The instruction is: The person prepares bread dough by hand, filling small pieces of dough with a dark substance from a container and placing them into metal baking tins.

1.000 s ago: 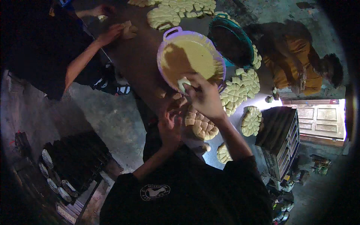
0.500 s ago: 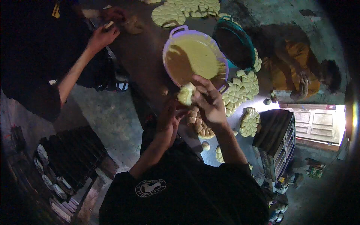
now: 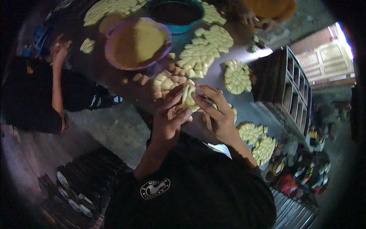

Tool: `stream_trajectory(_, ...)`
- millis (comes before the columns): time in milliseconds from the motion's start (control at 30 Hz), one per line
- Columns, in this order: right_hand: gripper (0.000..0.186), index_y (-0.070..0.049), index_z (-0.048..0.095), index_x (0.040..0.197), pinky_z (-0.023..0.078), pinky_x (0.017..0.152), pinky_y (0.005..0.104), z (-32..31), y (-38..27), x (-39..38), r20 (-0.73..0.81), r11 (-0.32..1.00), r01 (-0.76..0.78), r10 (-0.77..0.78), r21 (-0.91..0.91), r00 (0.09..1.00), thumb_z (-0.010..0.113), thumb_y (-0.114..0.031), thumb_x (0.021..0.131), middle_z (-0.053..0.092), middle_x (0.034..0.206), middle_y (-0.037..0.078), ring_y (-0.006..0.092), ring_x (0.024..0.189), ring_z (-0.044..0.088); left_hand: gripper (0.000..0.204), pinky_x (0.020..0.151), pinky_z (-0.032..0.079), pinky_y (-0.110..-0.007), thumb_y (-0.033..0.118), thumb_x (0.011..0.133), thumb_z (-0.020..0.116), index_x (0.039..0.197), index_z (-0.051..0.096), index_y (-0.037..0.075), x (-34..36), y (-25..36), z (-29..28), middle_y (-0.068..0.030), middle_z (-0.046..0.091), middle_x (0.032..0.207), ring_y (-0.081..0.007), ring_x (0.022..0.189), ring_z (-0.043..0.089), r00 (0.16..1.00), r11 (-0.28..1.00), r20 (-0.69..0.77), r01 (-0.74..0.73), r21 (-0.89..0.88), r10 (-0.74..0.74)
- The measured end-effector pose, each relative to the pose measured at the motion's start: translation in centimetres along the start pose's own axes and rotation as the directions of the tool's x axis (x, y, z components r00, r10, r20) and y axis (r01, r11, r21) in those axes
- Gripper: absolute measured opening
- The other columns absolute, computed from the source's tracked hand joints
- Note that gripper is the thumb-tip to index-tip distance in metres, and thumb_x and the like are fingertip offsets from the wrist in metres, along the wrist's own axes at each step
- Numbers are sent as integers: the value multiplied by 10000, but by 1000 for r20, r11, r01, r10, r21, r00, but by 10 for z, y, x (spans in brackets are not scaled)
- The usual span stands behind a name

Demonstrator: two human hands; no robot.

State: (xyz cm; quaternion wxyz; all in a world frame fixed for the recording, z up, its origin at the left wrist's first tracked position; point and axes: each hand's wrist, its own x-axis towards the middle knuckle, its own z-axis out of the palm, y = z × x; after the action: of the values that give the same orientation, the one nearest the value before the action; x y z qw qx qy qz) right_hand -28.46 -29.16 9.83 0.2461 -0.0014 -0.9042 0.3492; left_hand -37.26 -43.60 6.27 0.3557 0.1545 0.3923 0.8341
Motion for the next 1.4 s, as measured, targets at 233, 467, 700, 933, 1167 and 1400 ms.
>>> stream_trajectory(233,207,1,709,955,554,756,334,-55,11,-79,-197,990,135,-123,45,973,754,-7,753,674,1160,138,263,927,682,361,1071,425,-397,134,960,625,1245,598,-87,-25,-56,61,-150,546,1354,-248,1278,512,999,969,0,-44,243,46)
stream_trajectory(467,343,17,711,1045,540,812,344,-101,5,-123,-10,974,191,-194,-120,981,732,-43,709,656,1194,122,272,1007,642,208,835,511,-265,64,952,596,1064,698,-79,-39,-87,88,-121,722,1007,-123,936,653,996,964,10,78,256,-84)
stream_trajectory(700,136,-40,708,935,496,722,347,-106,2,-117,-131,1000,17,-14,21,991,749,-40,805,666,986,72,246,805,613,182,765,510,-224,23,907,646,1050,728,-53,-39,-69,86,-118,735,980,-113,883,663,978,917,195,-5,399,-80)
stream_trajectory(933,394,-28,684,1096,465,729,318,-80,-12,-82,-121,939,-139,184,313,975,834,-71,735,690,969,71,216,815,594,194,781,537,-261,46,914,683,1085,721,-36,-12,-47,48,-133,726,1019,-134,892,673,952,822,296,-103,560,-82)
stream_trajectory(1167,556,-82,631,1243,424,780,341,-19,-17,-45,12,956,-292,292,8,956,837,-160,732,718,1031,26,223,820,607,335,982,522,-403,182,1015,563,1300,576,5,2,-59,-44,-140,636,1240,-204,1160,608,804,795,434,545,-264,-407)
stream_trajectory(1400,483,-62,555,1172,516,806,304,103,-5,-75,82,529,-632,726,566,682,823,-31,772,645,941,53,171,932,630,323,733,515,-301,295,952,663,1133,725,33,-10,-47,-114,-63,664,1094,-144,842,660,839,704,101,376,602,-535)
